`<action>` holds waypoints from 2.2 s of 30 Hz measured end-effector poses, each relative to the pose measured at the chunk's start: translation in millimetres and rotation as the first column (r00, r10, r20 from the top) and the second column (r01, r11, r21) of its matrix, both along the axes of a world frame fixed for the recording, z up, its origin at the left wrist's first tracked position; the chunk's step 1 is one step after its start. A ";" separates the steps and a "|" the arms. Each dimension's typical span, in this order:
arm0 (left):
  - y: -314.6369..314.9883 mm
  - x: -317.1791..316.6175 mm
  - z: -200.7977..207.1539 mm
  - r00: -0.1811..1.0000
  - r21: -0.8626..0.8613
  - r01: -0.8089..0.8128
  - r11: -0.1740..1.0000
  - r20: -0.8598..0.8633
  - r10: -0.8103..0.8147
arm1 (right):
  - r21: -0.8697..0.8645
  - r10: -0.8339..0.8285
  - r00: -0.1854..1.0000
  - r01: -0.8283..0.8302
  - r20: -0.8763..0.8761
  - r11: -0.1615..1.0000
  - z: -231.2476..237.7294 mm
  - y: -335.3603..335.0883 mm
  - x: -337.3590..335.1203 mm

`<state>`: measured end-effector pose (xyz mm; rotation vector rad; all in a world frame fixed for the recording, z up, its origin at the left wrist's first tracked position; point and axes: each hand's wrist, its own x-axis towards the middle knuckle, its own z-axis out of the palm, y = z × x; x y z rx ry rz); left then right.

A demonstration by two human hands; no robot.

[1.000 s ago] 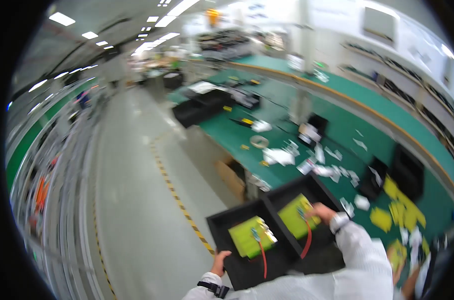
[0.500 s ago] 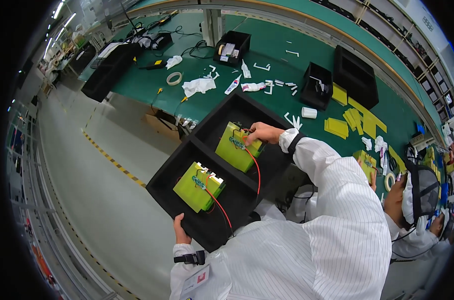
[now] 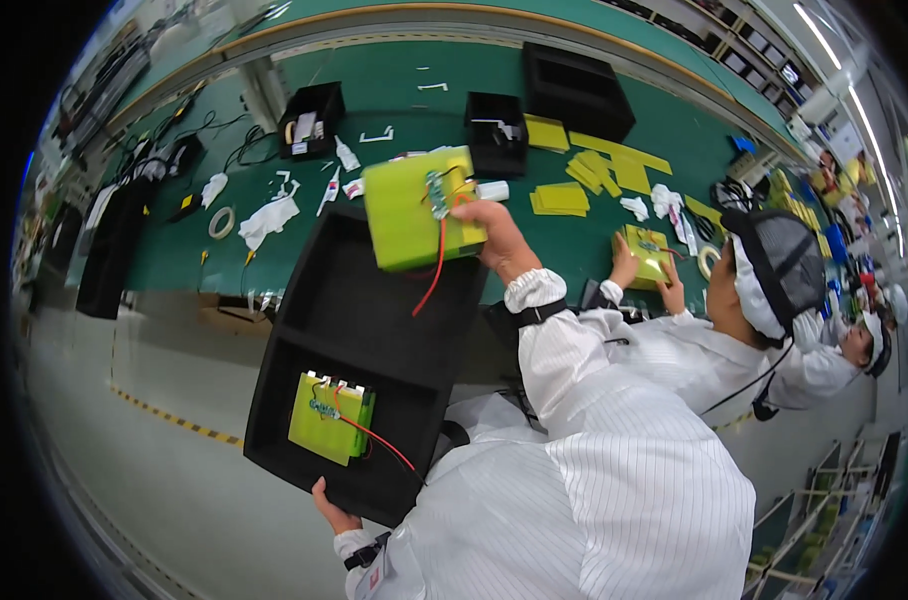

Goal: Applying adhesive tape to secure components on a battery pack assembly.

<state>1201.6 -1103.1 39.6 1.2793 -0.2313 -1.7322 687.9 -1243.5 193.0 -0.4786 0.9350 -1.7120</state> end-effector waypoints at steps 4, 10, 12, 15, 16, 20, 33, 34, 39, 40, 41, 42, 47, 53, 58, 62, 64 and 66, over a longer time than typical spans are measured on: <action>-2.0 -5.4 0.4 1.000 -0.017 0.011 1.000 -0.004 -0.011 | -0.074 -0.289 0.942 0.305 0.173 0.949 3.8 28.6 -22.6; -0.5 -6.8 2.3 1.000 -0.003 0.014 1.000 -0.008 -0.014 | 0.104 -0.708 0.619 0.723 0.340 0.683 -30.7 31.2 -56.3; -1.8 -7.0 2.5 1.000 -0.009 0.003 1.000 -0.002 -0.003 | 0.250 -0.846 0.430 0.823 0.314 0.511 -50.8 34.6 -68.6; -1.6 -0.5 -3.7 1.000 -0.003 0.005 1.000 -0.005 -0.005 | 0.356 -0.914 0.276 0.856 0.296 0.374 -78.4 44.1 -82.3; -0.6 2.4 -5.1 1.000 -0.007 0.009 1.000 -0.004 -0.009 | 0.425 -0.925 0.241 0.834 0.294 0.352 -84.1 46.8 -83.1; -0.3 -6.8 9.8 0.999 -0.007 0.000 1.000 0.047 0.000 | 0.458 -0.941 0.140 0.846 0.307 0.275 -113.1 48.7 -90.8; 13.9 7.4 2.0 0.993 0.058 -0.060 0.997 0.106 0.053 | 0.571 -0.910 0.413 0.741 0.028 0.354 -119.3 29.5 -88.8; 12.1 4.2 4.3 0.992 0.061 -0.069 0.996 0.108 0.062 | 0.522 -0.785 0.619 0.677 -0.024 0.519 -119.9 40.4 -85.4; -2.4 -15.0 7.1 0.999 0.041 -0.046 0.998 -0.019 0.047 | 0.103 -0.325 0.454 0.696 -0.829 0.711 -219.8 80.4 -187.0; -9.1 -16.4 -3.3 0.997 0.050 -0.026 0.998 -0.067 0.029 | -0.032 -0.171 0.140 0.675 -0.975 0.737 -229.0 90.5 -212.6; 5.5 -4.6 -3.8 0.995 0.049 -0.094 0.994 -0.005 0.095 | 0.162 -0.255 0.498 0.651 -0.829 0.742 -220.2 71.1 -169.0; 15.4 -0.9 -3.7 0.989 0.044 -0.143 0.989 0.038 0.141 | 0.346 -0.320 0.757 0.574 -0.570 0.742 -184.0 65.0 -131.2; 16.0 -11.2 0.4 0.985 0.046 -0.164 0.985 0.056 0.161 | 0.240 -0.640 0.559 0.820 -0.528 0.519 -52.5 33.9 -74.0; 7.5 -12.7 1.4 0.988 0.031 -0.151 0.988 0.020 0.150 | 0.665 0.867 0.389 -0.563 -0.311 0.492 25.4 53.2 165.9; 4.8 -10.8 -8.2 0.993 0.004 -0.120 0.993 0.010 0.120 | 0.762 0.772 0.171 -0.136 -0.612 0.634 -43.5 57.4 245.3; 2.5 -5.0 -23.4 0.997 -0.017 -0.080 0.997 -0.005 0.080 | 0.732 0.712 0.184 0.082 -0.678 0.676 -84.5 53.3 279.6; 0.2 -11.3 -19.8 0.999 -0.073 -0.032 0.997 0.039 0.035 | 0.744 0.710 0.222 0.170 -0.668 0.646 -92.3 58.4 277.8; -0.1 -9.6 -18.5 0.999 -0.094 -0.020 0.995 0.033 0.024 | 0.724 0.419 0.891 -0.173 -0.174 0.668 -101.1 62.9 267.8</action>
